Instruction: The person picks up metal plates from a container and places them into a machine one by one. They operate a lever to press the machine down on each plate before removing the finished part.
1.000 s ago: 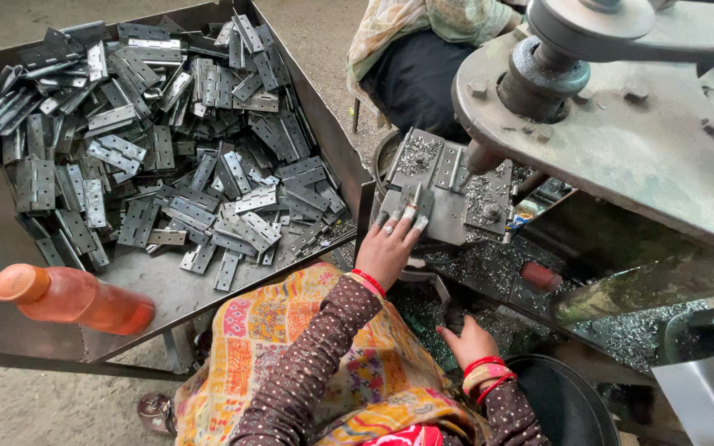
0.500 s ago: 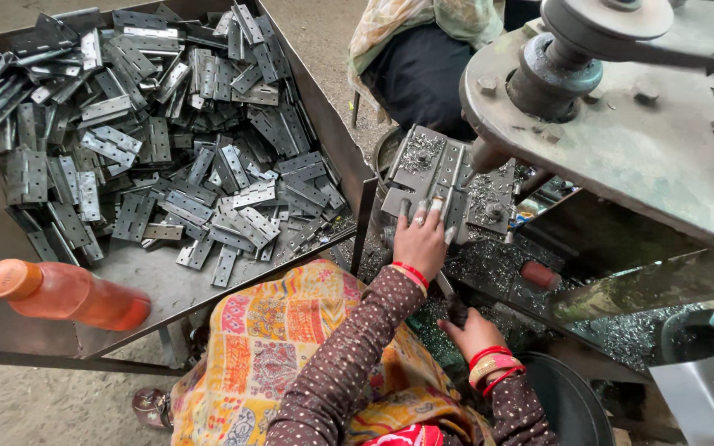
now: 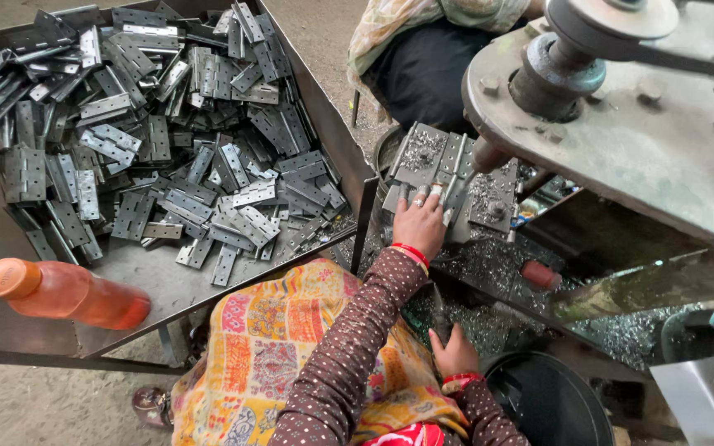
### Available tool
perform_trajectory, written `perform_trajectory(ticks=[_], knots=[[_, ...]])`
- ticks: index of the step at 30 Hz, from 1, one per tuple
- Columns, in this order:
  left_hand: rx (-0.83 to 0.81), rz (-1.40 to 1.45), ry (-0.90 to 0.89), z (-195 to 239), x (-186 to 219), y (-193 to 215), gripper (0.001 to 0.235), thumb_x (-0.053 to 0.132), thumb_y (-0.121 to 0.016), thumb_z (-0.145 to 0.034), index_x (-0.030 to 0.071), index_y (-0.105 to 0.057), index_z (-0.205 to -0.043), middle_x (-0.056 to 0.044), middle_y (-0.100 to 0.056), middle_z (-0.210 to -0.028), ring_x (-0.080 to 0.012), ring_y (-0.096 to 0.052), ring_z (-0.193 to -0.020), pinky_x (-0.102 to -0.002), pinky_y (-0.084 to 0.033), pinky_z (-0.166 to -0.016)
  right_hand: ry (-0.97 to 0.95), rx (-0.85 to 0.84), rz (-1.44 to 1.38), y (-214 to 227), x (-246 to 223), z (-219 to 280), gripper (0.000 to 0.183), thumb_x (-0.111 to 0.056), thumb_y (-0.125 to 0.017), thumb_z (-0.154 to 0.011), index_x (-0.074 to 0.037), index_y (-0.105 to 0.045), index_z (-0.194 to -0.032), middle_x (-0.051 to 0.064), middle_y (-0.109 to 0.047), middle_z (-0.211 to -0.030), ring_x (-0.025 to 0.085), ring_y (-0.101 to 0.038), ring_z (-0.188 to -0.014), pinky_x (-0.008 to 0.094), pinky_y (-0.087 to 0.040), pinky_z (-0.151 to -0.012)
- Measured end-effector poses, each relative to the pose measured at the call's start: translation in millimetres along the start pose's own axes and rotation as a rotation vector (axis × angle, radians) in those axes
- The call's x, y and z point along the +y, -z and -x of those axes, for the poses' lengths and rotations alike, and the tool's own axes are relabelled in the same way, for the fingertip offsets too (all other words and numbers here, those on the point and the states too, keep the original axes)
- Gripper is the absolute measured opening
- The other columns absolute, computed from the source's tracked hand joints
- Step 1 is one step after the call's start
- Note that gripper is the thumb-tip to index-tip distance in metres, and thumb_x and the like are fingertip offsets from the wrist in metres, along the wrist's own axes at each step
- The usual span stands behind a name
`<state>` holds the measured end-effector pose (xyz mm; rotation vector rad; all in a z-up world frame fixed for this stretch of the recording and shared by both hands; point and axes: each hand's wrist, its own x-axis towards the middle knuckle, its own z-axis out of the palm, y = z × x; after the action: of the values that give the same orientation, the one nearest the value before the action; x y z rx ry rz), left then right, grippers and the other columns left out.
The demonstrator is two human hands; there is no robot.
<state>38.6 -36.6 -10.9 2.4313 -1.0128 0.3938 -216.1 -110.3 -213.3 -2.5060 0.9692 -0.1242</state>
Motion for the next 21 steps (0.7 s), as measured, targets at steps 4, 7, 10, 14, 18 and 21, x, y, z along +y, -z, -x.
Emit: perform_trajectory(ticks=[4, 7, 10, 14, 18, 21], knots=[[0.04, 0.016, -0.021, 2.7, 3.9, -2.0, 0.021, 0.02, -0.062, -0.088, 0.008, -0.074, -0.101, -0.006, -0.066, -0.126, -0.0268, -0.06, -0.123, -0.054, -0.042, -0.103, -0.072, -0.098, 0.036, 6.2, -0.9, -7.4, 0.059, -0.057, -0.066, -0.084, -0.006, -0.061, -0.112, 0.024, -0.073, -0.087, 0.047, -0.072, -0.081, 0.056, -0.057, -0.07], [0.047, -0.02, -0.024, -6.0, 2.6, -7.3, 0.021, 0.019, -0.06, -0.087, 0.009, -0.075, -0.1, -0.005, -0.067, -0.122, -0.0248, -0.06, -0.121, -0.058, -0.038, -0.111, -0.097, -0.24, 0.171, 32.7, -2.9, -26.0, 0.068, -0.064, -0.068, -0.082, -0.005, -0.061, -0.116, 0.025, -0.074, -0.091, 0.046, -0.073, -0.087, 0.054, -0.058, -0.076], [-0.011, 0.022, 0.013, -13.7, 3.3, -21.8, 0.021, 0.02, -0.058, -0.094, 0.009, -0.075, -0.102, -0.006, -0.066, -0.126, -0.0257, -0.06, -0.124, -0.055, -0.04, -0.111, -0.072, -0.278, 0.218, 53.2, 5.3, -28.8, 0.072, -0.069, -0.069, -0.081, -0.004, -0.064, -0.111, 0.026, -0.074, -0.094, 0.046, -0.072, -0.092, 0.054, -0.057, -0.08], [0.076, 0.0, 0.009, -27.7, 6.7, -28.5, 0.023, 0.019, -0.057, -0.088, 0.01, -0.076, -0.097, -0.005, -0.067, -0.126, -0.0254, -0.06, -0.122, -0.055, -0.042, -0.105, -0.044, -0.082, 0.063, 23.5, -6.1, -7.6, 0.07, -0.062, -0.068, -0.084, -0.001, -0.061, -0.117, 0.028, -0.072, -0.093, 0.049, -0.07, -0.088, 0.056, -0.056, -0.074], [0.057, 0.021, -0.003, -22.1, -1.7, -21.3, 0.02, 0.019, -0.06, -0.087, 0.009, -0.075, -0.095, -0.006, -0.067, -0.124, -0.0265, -0.061, -0.12, -0.054, -0.043, -0.102, -0.076, 0.009, 0.022, 7.1, -9.5, 6.0, 0.063, -0.057, -0.066, -0.085, -0.004, -0.061, -0.119, 0.026, -0.073, -0.093, 0.049, -0.07, -0.087, 0.057, -0.055, -0.074], [0.037, 0.033, -0.022, -8.3, 1.8, -17.1, 0.019, 0.019, -0.062, -0.086, 0.009, -0.075, -0.096, -0.006, -0.067, -0.122, -0.0265, -0.062, -0.118, -0.053, -0.044, -0.102, -0.081, -0.092, -0.065, 12.8, -11.9, -1.5, 0.057, -0.056, -0.066, -0.086, -0.004, -0.064, -0.11, 0.025, -0.074, -0.094, 0.048, -0.07, -0.09, 0.057, -0.055, -0.076]])
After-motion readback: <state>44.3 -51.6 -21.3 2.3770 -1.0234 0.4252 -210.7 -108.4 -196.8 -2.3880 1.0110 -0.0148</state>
